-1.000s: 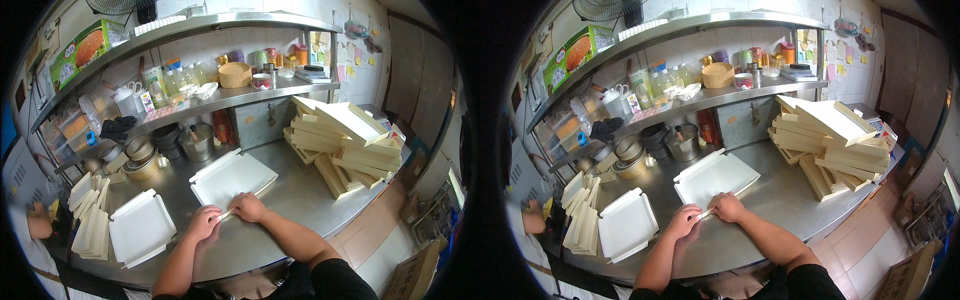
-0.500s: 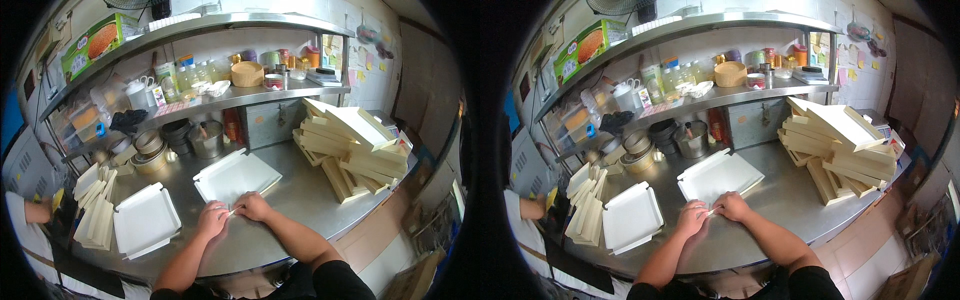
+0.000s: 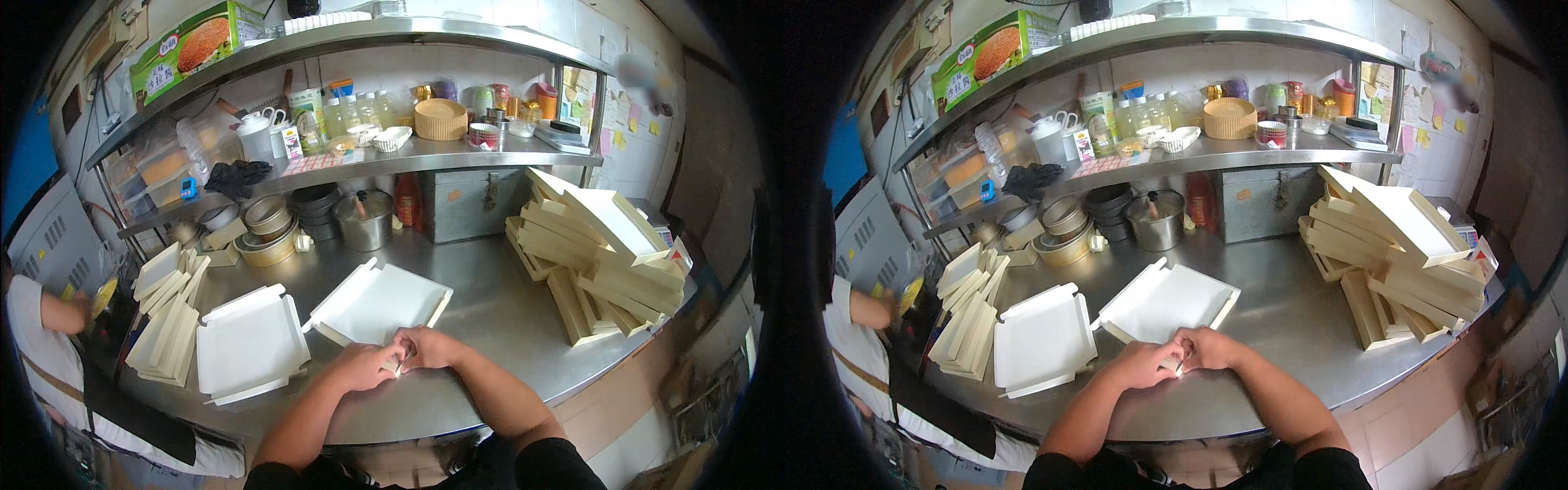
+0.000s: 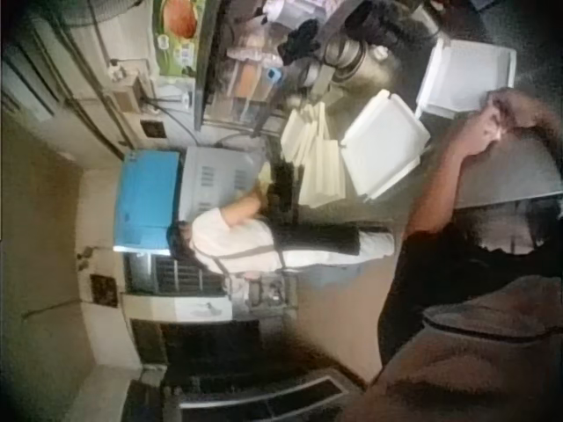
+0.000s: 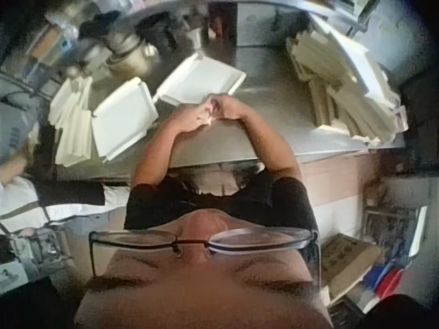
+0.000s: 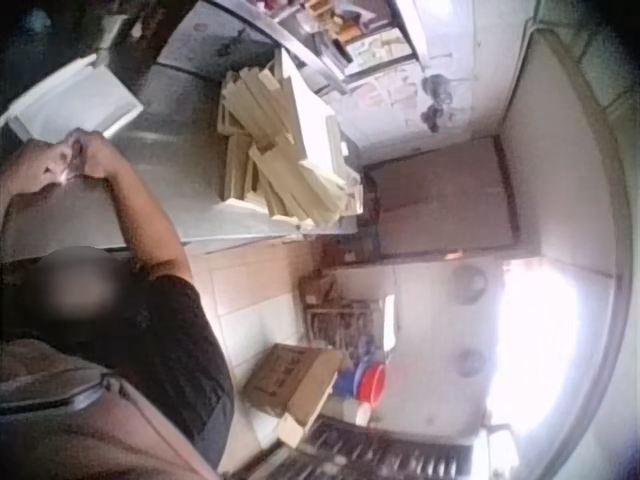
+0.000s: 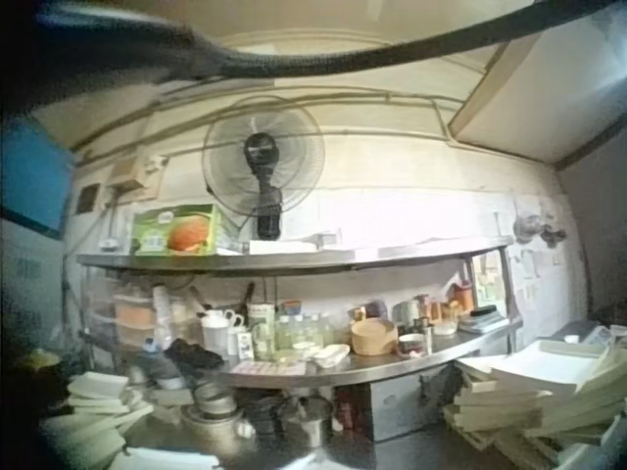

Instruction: The person repeatedly assembles flat white cardboard boxes by folding the flaps and securing them with small fasteners. They work at a stainless steel counter, stacking completed boxes to the left while another person works nearby.

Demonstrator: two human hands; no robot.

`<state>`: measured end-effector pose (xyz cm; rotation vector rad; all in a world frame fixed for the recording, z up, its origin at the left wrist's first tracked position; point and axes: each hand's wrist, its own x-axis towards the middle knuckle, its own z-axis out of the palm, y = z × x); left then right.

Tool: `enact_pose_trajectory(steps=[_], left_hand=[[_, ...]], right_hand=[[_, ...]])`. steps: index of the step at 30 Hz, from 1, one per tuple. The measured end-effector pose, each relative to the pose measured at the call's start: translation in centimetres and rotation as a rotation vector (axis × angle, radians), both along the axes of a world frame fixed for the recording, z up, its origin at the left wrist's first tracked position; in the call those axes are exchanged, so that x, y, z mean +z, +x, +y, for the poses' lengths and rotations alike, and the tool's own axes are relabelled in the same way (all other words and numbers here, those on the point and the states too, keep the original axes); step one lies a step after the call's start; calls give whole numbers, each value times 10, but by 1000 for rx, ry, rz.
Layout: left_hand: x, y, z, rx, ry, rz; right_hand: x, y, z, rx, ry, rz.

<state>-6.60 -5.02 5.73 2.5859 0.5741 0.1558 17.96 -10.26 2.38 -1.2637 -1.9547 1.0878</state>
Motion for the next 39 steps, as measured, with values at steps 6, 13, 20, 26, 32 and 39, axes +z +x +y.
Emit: enact_pose_trajectory(steps=[6, 13, 20, 26, 32, 39], left_hand=[[6, 6, -9, -94, -75, 8], [-1, 2, 9, -110, 330, -188], [-38, 4, 33, -138, 25, -144], [-32, -2, 28, -20, 140, -157], [-38, 5, 25, -51, 163, -178], [-34, 0, 35, 93, 152, -157]], right_hand=[[-1, 1, -8, 25, 357, -333], [7, 2, -9, -47, 271, -490], [8, 2, -8, 41, 300, -441], [0, -2, -6, 81, 285, -388], [-15, 2, 0, 38, 422, -182], [-10, 20, 4, -334, 444, -468]])
